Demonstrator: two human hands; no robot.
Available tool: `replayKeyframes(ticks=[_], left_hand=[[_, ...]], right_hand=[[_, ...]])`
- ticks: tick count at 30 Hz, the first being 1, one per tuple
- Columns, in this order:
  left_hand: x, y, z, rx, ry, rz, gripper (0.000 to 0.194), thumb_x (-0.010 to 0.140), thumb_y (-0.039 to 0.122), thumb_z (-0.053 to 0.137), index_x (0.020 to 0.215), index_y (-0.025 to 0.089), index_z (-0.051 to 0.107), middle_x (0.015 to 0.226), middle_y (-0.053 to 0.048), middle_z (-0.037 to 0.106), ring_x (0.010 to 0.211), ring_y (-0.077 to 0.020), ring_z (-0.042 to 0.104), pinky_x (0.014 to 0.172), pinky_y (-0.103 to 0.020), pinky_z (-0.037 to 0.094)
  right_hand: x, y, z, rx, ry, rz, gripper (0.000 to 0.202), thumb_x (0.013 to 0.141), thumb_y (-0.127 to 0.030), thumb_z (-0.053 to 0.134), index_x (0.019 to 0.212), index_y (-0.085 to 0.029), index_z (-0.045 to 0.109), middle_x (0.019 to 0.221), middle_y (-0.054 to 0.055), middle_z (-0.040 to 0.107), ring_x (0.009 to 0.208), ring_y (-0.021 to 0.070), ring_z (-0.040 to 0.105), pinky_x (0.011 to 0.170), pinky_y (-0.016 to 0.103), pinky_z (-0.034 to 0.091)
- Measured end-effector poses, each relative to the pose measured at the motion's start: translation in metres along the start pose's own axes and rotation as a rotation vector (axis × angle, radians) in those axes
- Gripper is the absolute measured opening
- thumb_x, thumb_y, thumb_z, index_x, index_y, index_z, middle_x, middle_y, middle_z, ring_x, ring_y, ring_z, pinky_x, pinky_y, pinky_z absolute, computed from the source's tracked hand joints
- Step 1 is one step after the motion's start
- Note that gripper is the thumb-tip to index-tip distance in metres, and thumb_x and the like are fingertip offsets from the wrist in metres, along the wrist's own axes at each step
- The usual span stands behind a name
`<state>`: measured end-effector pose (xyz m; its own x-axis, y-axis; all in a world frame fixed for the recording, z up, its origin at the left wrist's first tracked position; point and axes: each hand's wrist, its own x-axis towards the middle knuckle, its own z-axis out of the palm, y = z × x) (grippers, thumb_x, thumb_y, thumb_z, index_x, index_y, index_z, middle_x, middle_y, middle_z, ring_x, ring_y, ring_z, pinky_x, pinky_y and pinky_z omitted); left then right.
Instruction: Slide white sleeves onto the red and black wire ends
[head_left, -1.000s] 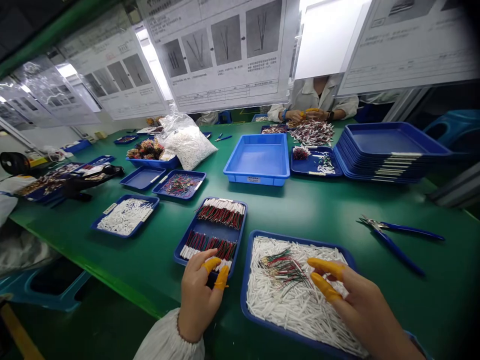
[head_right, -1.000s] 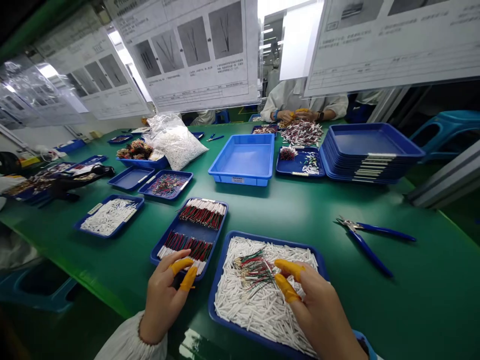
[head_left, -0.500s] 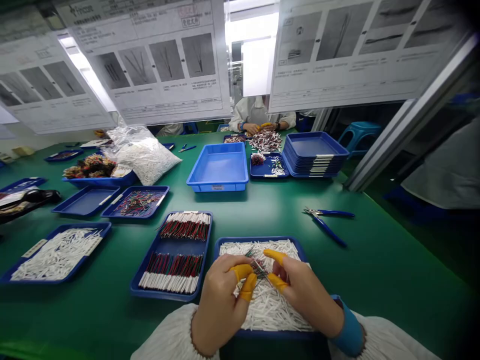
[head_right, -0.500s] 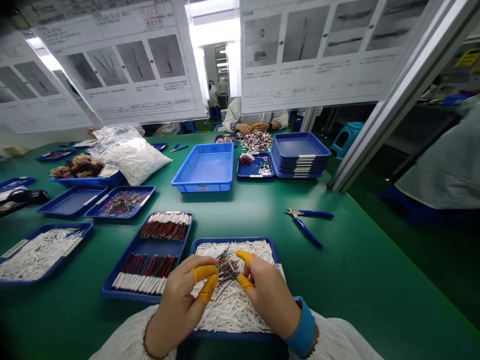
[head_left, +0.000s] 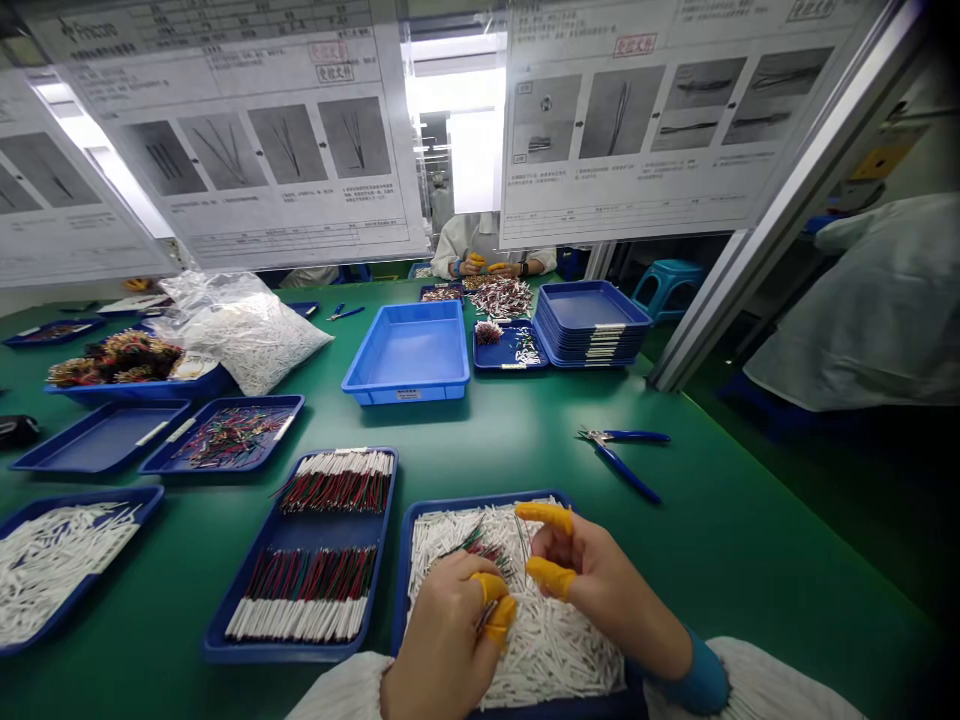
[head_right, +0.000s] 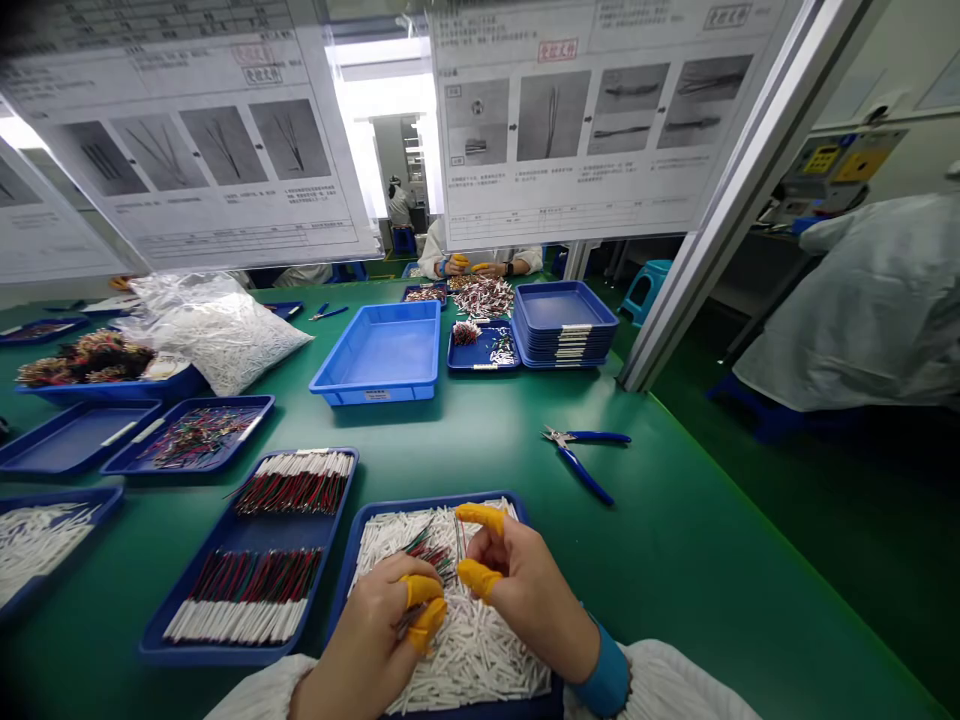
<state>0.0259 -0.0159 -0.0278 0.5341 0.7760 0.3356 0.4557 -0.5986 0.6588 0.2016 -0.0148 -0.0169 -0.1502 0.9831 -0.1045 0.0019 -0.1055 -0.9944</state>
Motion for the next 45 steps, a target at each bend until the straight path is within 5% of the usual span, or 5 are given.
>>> replayKeyframes(ticks=[10, 17, 25, 37, 45], left_hand=[[-0.004, 0.014, 0.000, -0.438, 0.001, -0.251, 0.011, 0.078, 0.016, 0.057, 0.081, 0.017, 0.068, 0.083, -0.005, 0.069, 0.076, -0.0181, 0.062, 0.071, -0.025, 0.048], [0.003, 0.018, -0.001, -0.391, 0.050, -0.406, 0.013, 0.069, 0.012, 0.064, 0.057, 0.014, 0.059, 0.061, -0.002, 0.062, 0.059, -0.0145, 0.056, 0.057, -0.021, 0.044], [-0.010, 0.017, -0.002, -0.352, 0.153, -0.344, 0.008, 0.073, 0.016, 0.061, 0.080, 0.017, 0.066, 0.089, -0.007, 0.065, 0.085, -0.0216, 0.058, 0.077, -0.028, 0.044], [-0.016, 0.016, -0.004, -0.460, -0.010, -0.525, 0.007, 0.076, 0.023, 0.059, 0.075, 0.017, 0.063, 0.088, -0.008, 0.061, 0.083, -0.0220, 0.055, 0.077, -0.031, 0.043], [-0.013, 0.023, -0.003, -0.359, -0.013, -0.304, 0.013, 0.074, 0.012, 0.054, 0.062, 0.017, 0.057, 0.066, -0.004, 0.058, 0.063, -0.0168, 0.054, 0.062, -0.025, 0.043]], right_hand=[[-0.004, 0.010, 0.020, 0.407, 0.091, 0.028, 0.032, 0.051, -0.033, 0.082, 0.068, -0.018, 0.059, 0.061, -0.002, 0.056, 0.052, 0.0112, 0.053, 0.051, 0.026, 0.045], [-0.010, 0.008, 0.018, 0.074, -0.028, -0.103, 0.016, 0.069, -0.032, 0.070, 0.077, -0.020, 0.062, 0.078, 0.004, 0.058, 0.076, 0.0190, 0.054, 0.073, 0.033, 0.045], [-0.009, 0.000, 0.019, 0.121, -0.028, -0.067, 0.012, 0.070, -0.030, 0.069, 0.068, -0.019, 0.064, 0.070, 0.003, 0.056, 0.068, 0.0178, 0.051, 0.065, 0.031, 0.044], [-0.011, -0.002, 0.004, 0.184, 0.204, -0.097, 0.009, 0.067, -0.030, 0.070, 0.067, -0.022, 0.066, 0.077, 0.003, 0.063, 0.078, 0.0203, 0.055, 0.077, 0.033, 0.043], [-0.010, -0.011, 0.008, 0.082, 0.071, -0.041, 0.018, 0.070, -0.036, 0.067, 0.074, -0.020, 0.062, 0.076, 0.005, 0.062, 0.079, 0.0222, 0.057, 0.079, 0.037, 0.045]])
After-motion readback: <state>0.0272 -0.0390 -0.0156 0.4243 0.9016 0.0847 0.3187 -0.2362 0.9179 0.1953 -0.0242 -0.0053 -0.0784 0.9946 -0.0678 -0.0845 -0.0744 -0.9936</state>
